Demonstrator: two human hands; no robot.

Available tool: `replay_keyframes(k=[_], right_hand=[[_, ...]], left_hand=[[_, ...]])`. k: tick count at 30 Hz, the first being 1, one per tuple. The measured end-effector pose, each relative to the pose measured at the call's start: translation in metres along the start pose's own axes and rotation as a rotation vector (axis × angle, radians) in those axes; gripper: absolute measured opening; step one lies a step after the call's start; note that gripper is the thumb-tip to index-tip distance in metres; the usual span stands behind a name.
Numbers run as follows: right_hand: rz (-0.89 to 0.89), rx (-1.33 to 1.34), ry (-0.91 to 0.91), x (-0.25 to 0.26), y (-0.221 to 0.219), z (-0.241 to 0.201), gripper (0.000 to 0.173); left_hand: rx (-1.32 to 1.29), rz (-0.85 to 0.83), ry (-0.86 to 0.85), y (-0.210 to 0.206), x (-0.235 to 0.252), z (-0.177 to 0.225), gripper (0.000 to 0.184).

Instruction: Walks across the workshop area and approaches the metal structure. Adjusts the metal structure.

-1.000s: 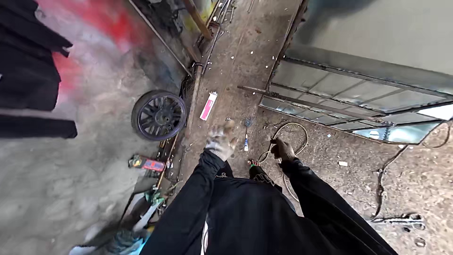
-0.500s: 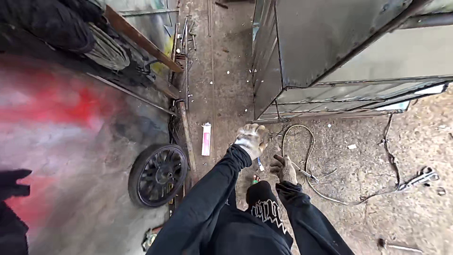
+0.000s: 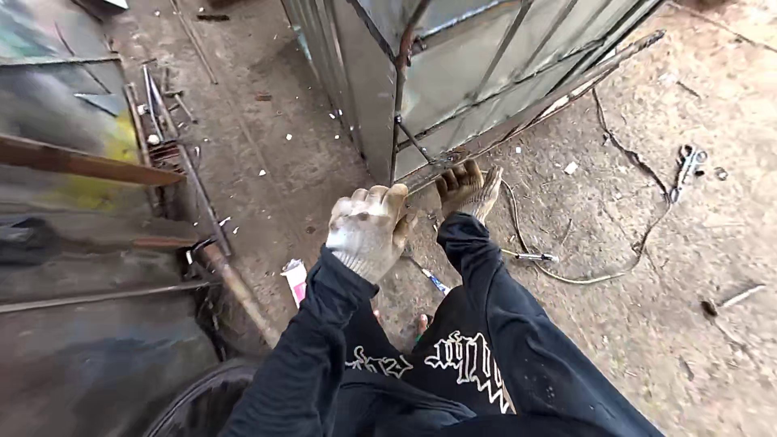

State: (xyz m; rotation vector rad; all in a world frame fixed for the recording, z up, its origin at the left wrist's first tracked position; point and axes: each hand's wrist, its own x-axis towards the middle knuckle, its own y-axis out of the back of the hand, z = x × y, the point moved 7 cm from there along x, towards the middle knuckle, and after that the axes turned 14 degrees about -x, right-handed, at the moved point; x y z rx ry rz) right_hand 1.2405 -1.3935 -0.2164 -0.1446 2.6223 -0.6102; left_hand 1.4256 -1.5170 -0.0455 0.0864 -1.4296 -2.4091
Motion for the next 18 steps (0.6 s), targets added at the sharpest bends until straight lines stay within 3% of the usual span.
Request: replay_keyframes(k=[3,7,8,11,12,13,14,15,16,18], right_hand=[[-0.038,0.222,0.231,0.040,-0.031,0.010,0.072],[-0.239,0.449,0.477,0.047,-0.063,-0.009,0.073],[-0.396,0.536,0.515,0.053,-0.071,-0.014,0.070],[-1.132,0.766,0.480,0.082,-0.098,-0.017,0.058],[-1.185,0.745,0.449,0.084,-0.101,-0.017,0.057],[-1.027,0.683,0.455,0.079,-0.095,-0.018,0.058],[-0.709,0.575,0.472,0.066,-0.086,-0.019,0.064],[-0.500,0.468,0.488,0.056,-0.077,-0.020,0.069],[-0.368,0.360,0.514,0.046,-0.067,-0.019,0.070],[-0.185,0.064,0.633,0.015,-0.045,-0.018,0.054]], left_hand=[[0.118,0.177,-0.102,-0.008,-0.005,-0.015,0.052],[0.195,0.276,-0.141,-0.032,-0.005,-0.046,0.051],[0.186,0.312,-0.143,-0.036,-0.004,-0.050,0.050],[0.139,0.318,-0.120,-0.038,-0.002,-0.052,0.048],[0.126,0.310,-0.113,-0.038,-0.002,-0.052,0.047],[0.112,0.308,-0.111,-0.037,-0.002,-0.052,0.046],[0.094,0.309,-0.112,-0.037,-0.001,-0.051,0.045],[0.062,0.314,-0.119,-0.036,-0.002,-0.051,0.044],[0.012,0.329,-0.134,-0.035,-0.006,-0.051,0.043],[-0.190,0.406,-0.172,-0.029,-0.025,-0.063,0.052]])
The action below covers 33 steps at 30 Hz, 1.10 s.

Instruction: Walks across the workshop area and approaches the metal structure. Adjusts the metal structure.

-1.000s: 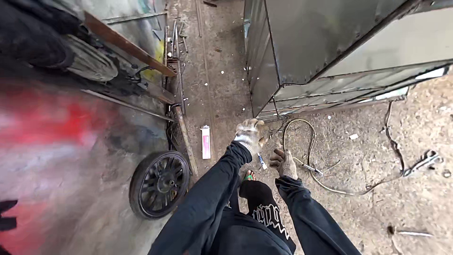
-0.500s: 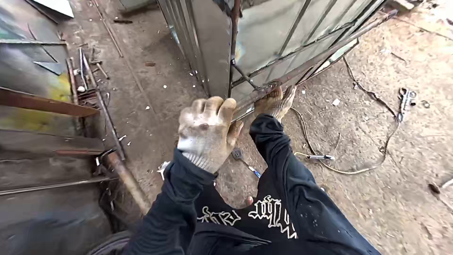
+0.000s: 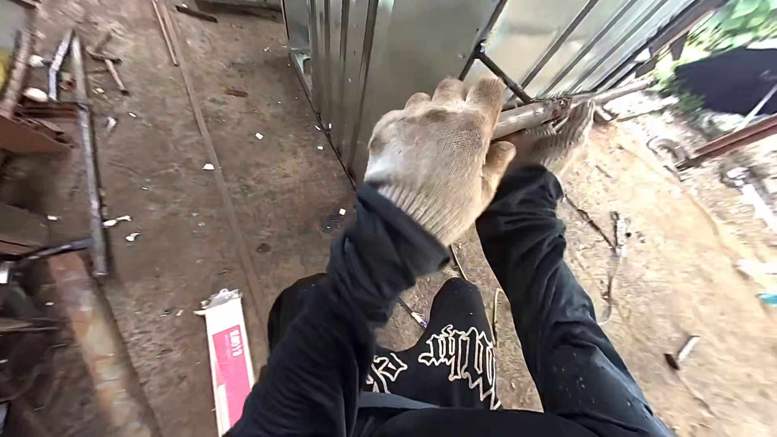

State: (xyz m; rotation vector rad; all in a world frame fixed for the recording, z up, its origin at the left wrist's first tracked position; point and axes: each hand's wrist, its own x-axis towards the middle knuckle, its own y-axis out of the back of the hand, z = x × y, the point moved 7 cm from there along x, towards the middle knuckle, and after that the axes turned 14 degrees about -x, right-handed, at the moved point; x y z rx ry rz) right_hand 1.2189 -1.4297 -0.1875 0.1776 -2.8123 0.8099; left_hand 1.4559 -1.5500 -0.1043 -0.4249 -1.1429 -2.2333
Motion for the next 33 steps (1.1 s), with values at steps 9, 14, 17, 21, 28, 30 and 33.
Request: replay_keyframes(k=[9,14,17,21,28,30,33], right_hand=[[-0.003,-0.778,0.485,0.023,0.052,-0.118,0.039],[-0.631,-0.648,0.549,-0.007,-0.059,-0.147,0.068],[-0.903,-0.368,0.341,-0.013,-0.114,-0.137,0.068],[-0.893,-0.319,0.139,-0.023,-0.135,-0.085,0.072],[-0.975,-0.357,0.194,-0.017,-0.131,-0.078,0.070],[-0.971,-0.415,0.242,-0.008,-0.121,-0.079,0.071],[-0.881,-0.377,0.255,-0.004,-0.109,-0.077,0.074]], left_hand=[[-1.379,0.775,0.419,-0.073,-0.109,-0.207,0.019],[-1.338,0.419,0.826,-0.157,-0.115,-0.247,0.030],[-1.338,0.224,0.877,-0.185,-0.106,-0.244,0.032],[-1.402,0.144,0.824,-0.205,-0.093,-0.229,0.029],[-1.488,0.028,0.856,-0.235,-0.090,-0.213,0.029],[-1.487,0.012,0.847,-0.239,-0.088,-0.214,0.030],[-1.481,-0.011,0.848,-0.239,-0.087,-0.215,0.028]])
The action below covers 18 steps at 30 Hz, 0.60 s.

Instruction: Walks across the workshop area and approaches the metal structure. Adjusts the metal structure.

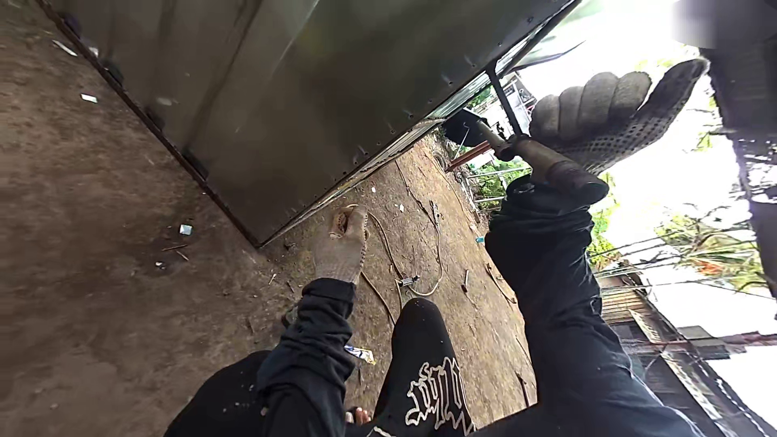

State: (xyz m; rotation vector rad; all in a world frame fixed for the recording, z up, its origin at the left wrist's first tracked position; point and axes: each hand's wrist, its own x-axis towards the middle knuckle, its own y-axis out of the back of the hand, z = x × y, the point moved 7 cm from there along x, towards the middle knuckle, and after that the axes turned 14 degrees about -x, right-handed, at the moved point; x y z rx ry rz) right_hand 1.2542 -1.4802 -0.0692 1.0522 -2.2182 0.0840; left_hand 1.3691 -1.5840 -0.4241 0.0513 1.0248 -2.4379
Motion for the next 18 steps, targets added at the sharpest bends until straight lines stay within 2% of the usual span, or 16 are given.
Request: replay_keyframes(k=[2,3,4,6,7,9,11,12,14,15,16,18], right_hand=[[0.094,0.028,0.097,-0.005,0.003,-0.012,0.076],[0.299,0.031,0.150,-0.012,-0.002,-0.021,0.074],[0.501,0.000,0.202,-0.026,-0.001,-0.027,0.071],[0.771,-0.162,0.257,-0.070,0.024,-0.016,0.054],[0.856,-0.240,0.216,-0.093,0.040,0.003,0.045],[1.037,-0.077,-0.035,-0.118,0.056,0.062,0.063],[1.240,0.087,-0.193,-0.124,0.036,0.094,0.064],[1.280,0.098,-0.226,-0.119,0.024,0.099,0.061],[1.293,-0.002,-0.178,-0.105,0.007,0.100,0.051],[1.310,-0.007,-0.103,-0.095,0.004,0.098,0.043],[1.318,0.066,-0.045,-0.083,0.007,0.097,0.035],[1.272,0.175,0.081,-0.063,0.015,0.091,0.034]], left_hand=[[0.075,0.006,-0.027,0.002,-0.003,0.005,0.027],[0.162,0.019,-0.085,0.004,-0.011,0.015,0.026],[0.274,0.032,-0.183,0.006,-0.023,0.031,0.026],[0.435,0.061,-0.566,0.001,-0.059,0.076,0.033],[0.455,0.035,-0.779,-0.006,-0.082,0.105,0.037],[0.491,-0.044,-1.104,-0.032,-0.136,0.161,0.037],[0.624,-0.090,-1.315,-0.072,-0.179,0.201,0.034],[0.745,-0.109,-1.403,-0.095,-0.192,0.213,0.035],[1.054,-0.145,-1.493,-0.135,-0.199,0.227,0.045],[1.208,-0.159,-1.480,-0.151,-0.195,0.230,0.050],[1.363,-0.169,-1.423,-0.164,-0.188,0.232,0.054],[1.604,-0.173,-1.223,-0.184,-0.169,0.234,0.057]])
